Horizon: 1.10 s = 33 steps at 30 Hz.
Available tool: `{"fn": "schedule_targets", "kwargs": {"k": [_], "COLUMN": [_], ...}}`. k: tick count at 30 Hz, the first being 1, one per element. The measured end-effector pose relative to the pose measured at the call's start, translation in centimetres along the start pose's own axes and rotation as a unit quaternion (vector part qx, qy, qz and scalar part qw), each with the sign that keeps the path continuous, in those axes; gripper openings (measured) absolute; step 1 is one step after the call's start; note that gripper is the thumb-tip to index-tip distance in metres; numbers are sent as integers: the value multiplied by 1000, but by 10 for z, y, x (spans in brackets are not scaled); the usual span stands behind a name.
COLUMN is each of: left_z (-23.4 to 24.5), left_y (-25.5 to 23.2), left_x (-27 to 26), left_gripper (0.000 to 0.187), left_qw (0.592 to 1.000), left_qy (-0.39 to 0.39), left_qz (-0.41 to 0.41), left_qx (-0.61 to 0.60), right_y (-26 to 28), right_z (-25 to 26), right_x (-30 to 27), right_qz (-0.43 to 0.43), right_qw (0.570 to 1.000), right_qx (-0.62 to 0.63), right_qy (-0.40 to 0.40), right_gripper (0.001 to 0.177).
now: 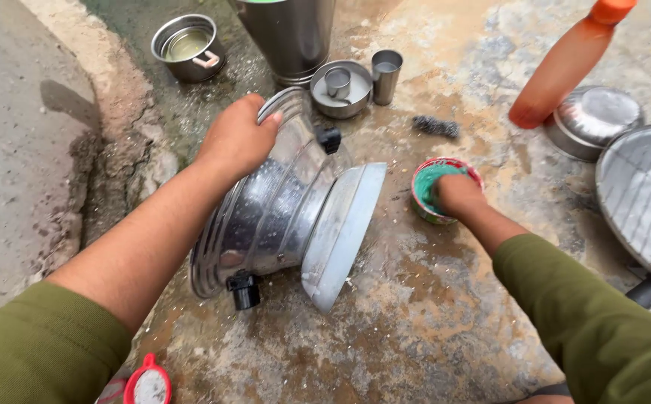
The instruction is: Washing a round metal grill and a large metal cooking pot outdoors.
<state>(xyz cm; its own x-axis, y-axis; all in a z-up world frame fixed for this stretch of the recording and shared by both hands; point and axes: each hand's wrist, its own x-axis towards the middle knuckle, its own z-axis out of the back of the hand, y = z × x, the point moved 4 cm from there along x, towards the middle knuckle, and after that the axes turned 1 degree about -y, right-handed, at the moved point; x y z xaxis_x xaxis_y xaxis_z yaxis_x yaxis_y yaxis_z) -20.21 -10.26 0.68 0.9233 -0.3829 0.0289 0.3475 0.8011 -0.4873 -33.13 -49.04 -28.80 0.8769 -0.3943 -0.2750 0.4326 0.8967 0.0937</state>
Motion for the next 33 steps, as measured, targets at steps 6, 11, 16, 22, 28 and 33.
{"fn": "schedule_targets", "kwargs": {"k": [6, 11, 16, 22, 28, 33], "left_z": [-3, -5, -15, -18, -14, -13], "left_y": [0, 6, 21, 28, 26, 27], "left_x": [6, 5, 16, 15, 13, 14], "left_gripper": [39, 43, 67, 72, 76, 84], "left_qw": [999, 999, 991, 984, 985, 986], "left_qy": [9, 11, 25, 1, 6, 19], "left_qz": [-16, -9, 26, 18, 11, 25], "left_qx": [-37, -46, -130, -179, -171, -161], "right_y": [2, 69, 166, 265, 271, 288], "right_z": [33, 137, 206, 222, 203, 175], "right_x": [12, -25, -77, -114, -76, -60], "right_qz": [23, 10, 195, 287, 182, 126], "right_qw": [998, 953, 825, 770, 775, 763], "right_qx": [64, 295, 516, 554, 576, 598], "right_qy": [-13, -59, -122, -129, -186, -212], "right_gripper": [15, 19, 16, 23, 17, 27]}}
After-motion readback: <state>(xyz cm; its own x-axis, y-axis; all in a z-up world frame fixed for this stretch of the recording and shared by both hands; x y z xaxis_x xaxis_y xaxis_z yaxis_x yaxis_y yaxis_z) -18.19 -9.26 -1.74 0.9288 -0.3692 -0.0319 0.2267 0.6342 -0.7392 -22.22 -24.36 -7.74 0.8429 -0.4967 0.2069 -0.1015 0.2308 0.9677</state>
